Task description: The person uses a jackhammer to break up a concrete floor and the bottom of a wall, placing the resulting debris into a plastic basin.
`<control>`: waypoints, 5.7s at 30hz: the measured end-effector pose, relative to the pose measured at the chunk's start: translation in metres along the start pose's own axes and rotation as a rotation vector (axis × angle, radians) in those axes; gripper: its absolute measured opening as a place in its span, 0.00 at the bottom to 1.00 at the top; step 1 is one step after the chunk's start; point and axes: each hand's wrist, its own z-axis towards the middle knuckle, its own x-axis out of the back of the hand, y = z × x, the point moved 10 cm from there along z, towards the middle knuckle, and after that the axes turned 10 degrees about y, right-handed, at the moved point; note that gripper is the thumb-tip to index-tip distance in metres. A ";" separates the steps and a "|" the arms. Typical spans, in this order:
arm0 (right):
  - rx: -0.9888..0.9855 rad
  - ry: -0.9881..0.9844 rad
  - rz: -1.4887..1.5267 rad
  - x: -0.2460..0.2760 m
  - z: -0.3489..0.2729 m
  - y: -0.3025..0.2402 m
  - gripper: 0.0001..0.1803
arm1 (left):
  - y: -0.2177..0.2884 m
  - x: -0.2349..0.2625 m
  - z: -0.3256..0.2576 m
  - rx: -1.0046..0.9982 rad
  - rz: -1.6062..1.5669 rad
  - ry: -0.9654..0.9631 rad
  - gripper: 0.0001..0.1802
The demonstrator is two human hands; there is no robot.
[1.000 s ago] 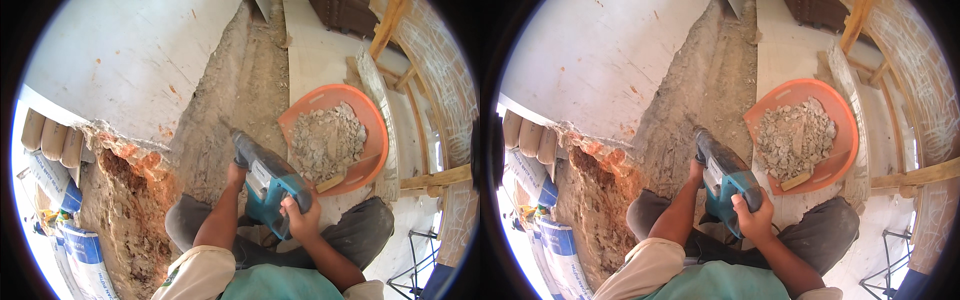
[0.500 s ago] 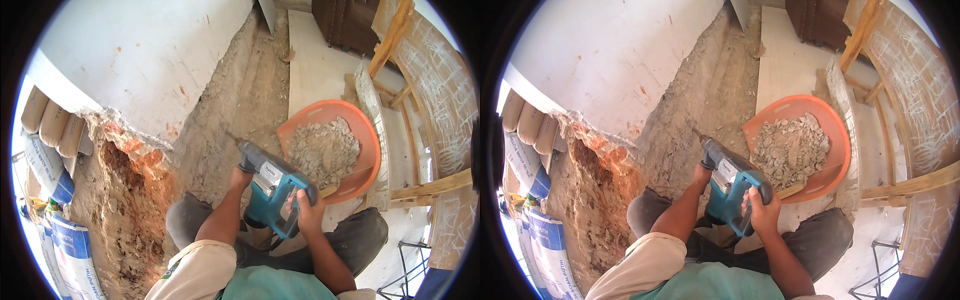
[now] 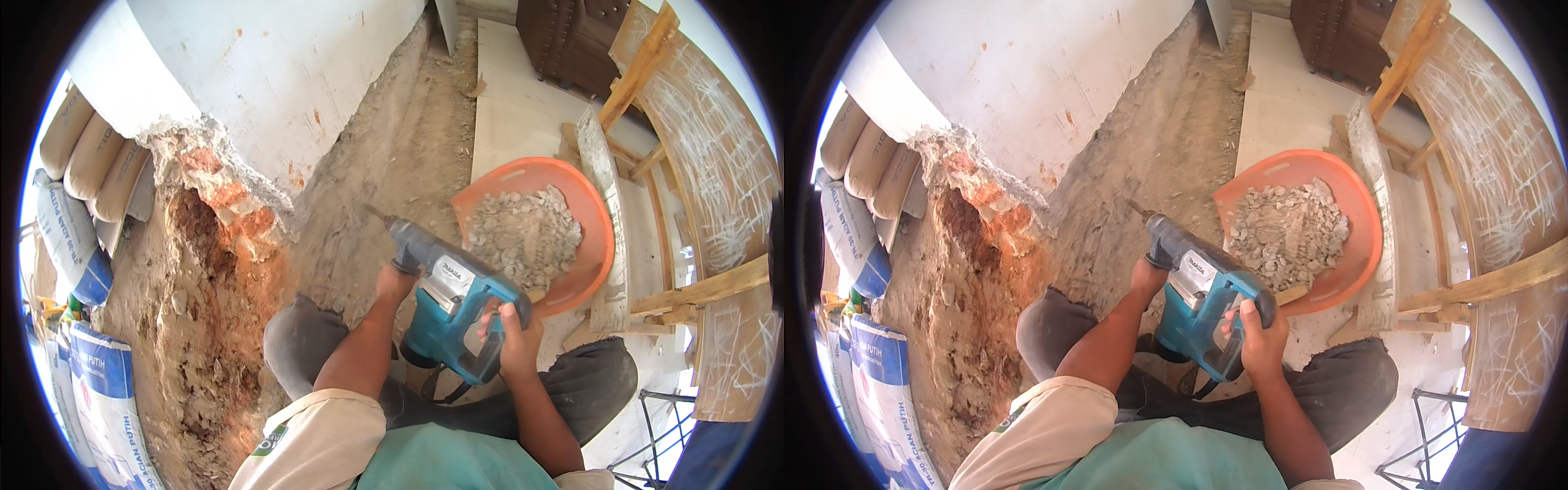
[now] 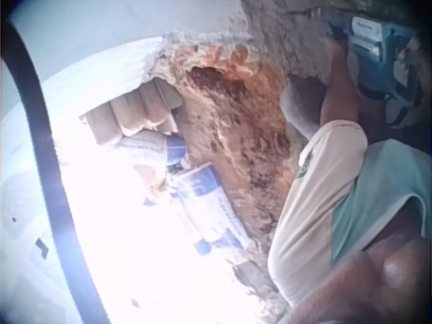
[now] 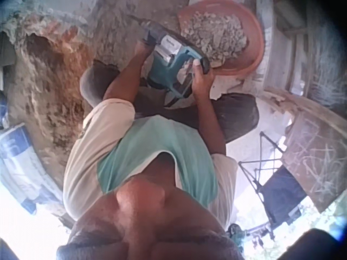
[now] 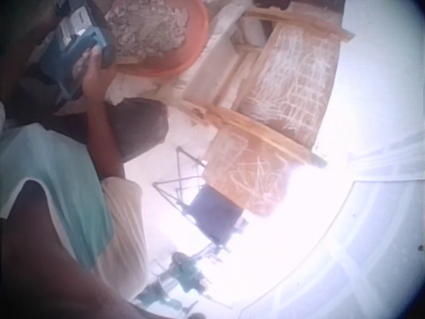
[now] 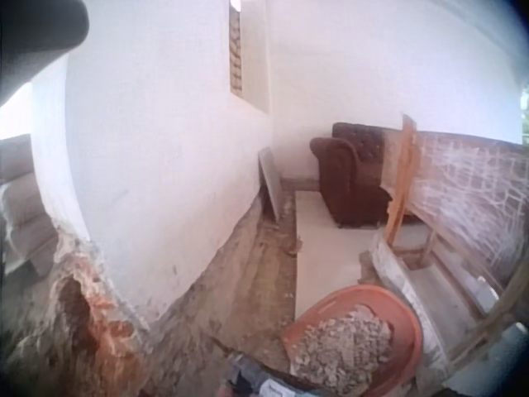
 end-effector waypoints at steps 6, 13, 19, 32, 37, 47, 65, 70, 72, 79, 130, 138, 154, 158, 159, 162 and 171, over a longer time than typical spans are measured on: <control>-0.004 0.023 -0.006 0.004 0.000 0.006 0.22 | 0.002 -0.002 -0.002 0.018 0.018 -0.023 0.30; -0.011 0.029 -0.014 0.003 0.006 0.010 0.20 | -0.002 -0.013 0.009 -0.024 0.034 -0.025 0.31; -0.048 0.044 0.023 0.002 0.004 0.014 0.19 | 0.003 -0.006 0.007 -0.048 0.058 -0.024 0.31; -0.001 0.056 0.044 0.014 0.002 0.005 0.23 | 0.013 -0.010 0.005 -0.064 0.025 -0.030 0.28; 0.008 0.020 0.041 0.002 0.013 0.009 0.23 | 0.014 -0.004 0.015 -0.072 0.056 0.009 0.29; -0.091 0.034 0.060 0.017 0.047 0.013 0.20 | 0.019 -0.016 0.021 -0.016 0.120 -0.015 0.30; -0.167 0.059 0.107 0.001 0.053 0.028 0.21 | 0.017 -0.017 0.043 -0.060 0.203 -0.020 0.27; -0.169 0.071 0.072 0.000 0.055 0.041 0.19 | 0.008 -0.020 0.051 -0.061 0.159 -0.003 0.26; -0.145 0.064 0.089 -0.005 0.058 0.043 0.19 | 0.012 -0.023 0.053 -0.062 0.107 -0.006 0.26; -0.108 0.035 0.055 -0.016 0.055 0.034 0.15 | -0.001 -0.031 0.054 0.001 -0.014 -0.001 0.28; -0.155 0.022 0.254 0.056 0.061 -0.023 0.25 | 0.087 0.034 -0.026 -0.104 0.054 -0.059 0.23; -0.118 0.011 0.234 0.050 0.079 -0.037 0.22 | 0.095 0.030 -0.016 -0.120 0.016 -0.030 0.23; 0.143 -0.085 -0.144 -0.007 0.079 -0.138 0.25 | 0.102 0.043 -0.014 0.034 -0.257 -0.019 0.21; 0.196 -0.156 -0.174 -0.039 0.075 -0.175 0.24 | 0.122 0.056 -0.012 0.036 -0.376 -0.042 0.21; 0.197 -0.170 -0.189 -0.046 0.073 -0.180 0.23 | 0.120 0.055 -0.010 0.027 -0.415 -0.032 0.21; 0.205 -0.189 -0.231 -0.061 0.069 -0.191 0.23 | 0.118 0.049 -0.004 0.018 -0.494 -0.016 0.21; 0.213 -0.193 -0.263 -0.071 0.078 -0.191 0.25 | 0.120 0.052 0.005 0.048 -0.512 0.037 0.21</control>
